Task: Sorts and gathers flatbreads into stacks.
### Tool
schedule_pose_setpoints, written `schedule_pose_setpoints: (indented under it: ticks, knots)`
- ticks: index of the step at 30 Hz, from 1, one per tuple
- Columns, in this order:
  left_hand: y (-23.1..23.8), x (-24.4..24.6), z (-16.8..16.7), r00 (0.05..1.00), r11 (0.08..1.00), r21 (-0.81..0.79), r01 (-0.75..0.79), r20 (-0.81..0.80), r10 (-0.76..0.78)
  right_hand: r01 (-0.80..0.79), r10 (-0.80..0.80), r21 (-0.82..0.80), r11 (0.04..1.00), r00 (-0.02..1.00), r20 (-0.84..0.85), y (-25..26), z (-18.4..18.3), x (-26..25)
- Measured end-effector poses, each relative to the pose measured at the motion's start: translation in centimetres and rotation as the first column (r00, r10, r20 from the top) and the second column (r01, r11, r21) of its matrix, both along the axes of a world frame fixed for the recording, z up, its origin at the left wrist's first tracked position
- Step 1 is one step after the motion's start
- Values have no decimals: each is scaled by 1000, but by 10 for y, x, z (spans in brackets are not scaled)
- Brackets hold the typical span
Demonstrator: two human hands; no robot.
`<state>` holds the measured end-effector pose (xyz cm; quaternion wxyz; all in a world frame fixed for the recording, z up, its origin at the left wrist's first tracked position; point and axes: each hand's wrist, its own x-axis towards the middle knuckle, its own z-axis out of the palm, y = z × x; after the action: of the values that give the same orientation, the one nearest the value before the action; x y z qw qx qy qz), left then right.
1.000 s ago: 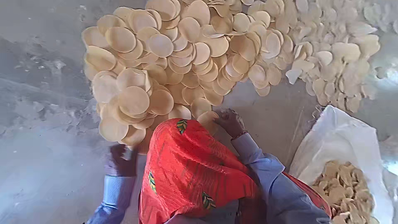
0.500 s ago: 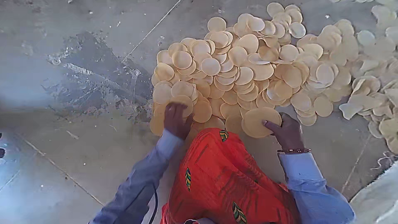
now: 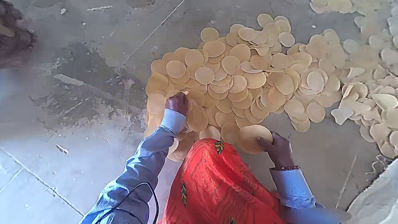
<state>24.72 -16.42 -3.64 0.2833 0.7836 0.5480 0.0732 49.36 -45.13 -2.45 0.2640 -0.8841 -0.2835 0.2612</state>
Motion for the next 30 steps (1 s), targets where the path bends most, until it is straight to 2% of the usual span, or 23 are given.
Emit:
schedule_pose_setpoints:
  ticks: [2, 3, 5, 7, 8, 9, 11, 13, 14, 16, 18, 20, 22, 25, 27, 30]
  knots:
    - [12, -15, -2, 933, 971, -103, -217, 271, 237, 27, -27, 12, 1000, 1000, -16, 1, 2, 0]
    - [17, -23, -1, 845, 930, -206, -305, 392, 364, 41, -40, 20, 999, 999, -26, 1, 3, -1]
    - [22, -38, 8, 625, 833, -401, -382, 551, 552, 59, -58, 20, 998, 997, -44, -1, 6, -1]
    - [27, -54, 18, 464, 800, -462, -384, 652, 600, 61, -61, 11, 998, 997, -44, -4, 6, 2]
    - [30, -63, 21, 451, 829, -415, -375, 700, 554, 59, -58, 11, 998, 997, -40, -5, 5, 3]
    - [31, -70, 24, 486, 872, -318, -373, 734, 475, 54, -54, 11, 998, 998, -33, -6, 4, 4]
    - [30, -80, 33, 680, 941, -26, -337, 684, 263, 51, -51, 11, 999, 999, -18, -6, 4, 4]
    - [15, -82, 37, 876, 947, 245, -206, 478, 67, 57, -57, 26, 998, 998, -18, -5, 3, 3]
    - [4, -80, 32, 928, 943, 313, -113, 373, -13, 60, -60, 30, 998, 998, -21, -4, 3, 2]
    - [-23, -69, 8, 967, 923, 380, 58, 209, -147, 55, -55, 21, 998, 998, -14, -3, 4, 1]
    - [-42, -64, -30, 946, 895, 356, 268, 78, -315, 46, -46, 5, 999, 999, 1, -4, 4, 0]
    - [-49, -66, -58, 899, 839, 424, 341, 113, -422, 50, -50, 4, 999, 999, -8, -5, 8, 0]
    - [-54, -73, -56, 908, 855, 457, 246, 199, -368, 93, -91, 27, 995, 995, -41, -5, 15, -2]
    - [-48, -94, -43, 928, 926, 374, -44, 358, -100, 106, -89, 171, 980, 990, -107, 20, 36, -8]
    - [-38, -111, -36, 904, 950, 195, -243, 401, 149, 5, 36, 301, 954, 991, -129, 53, 53, -24]
    - [-16, -125, -23, 845, 903, -62, -426, 329, 422, -100, 221, 441, 892, 948, -231, 116, 65, -68]
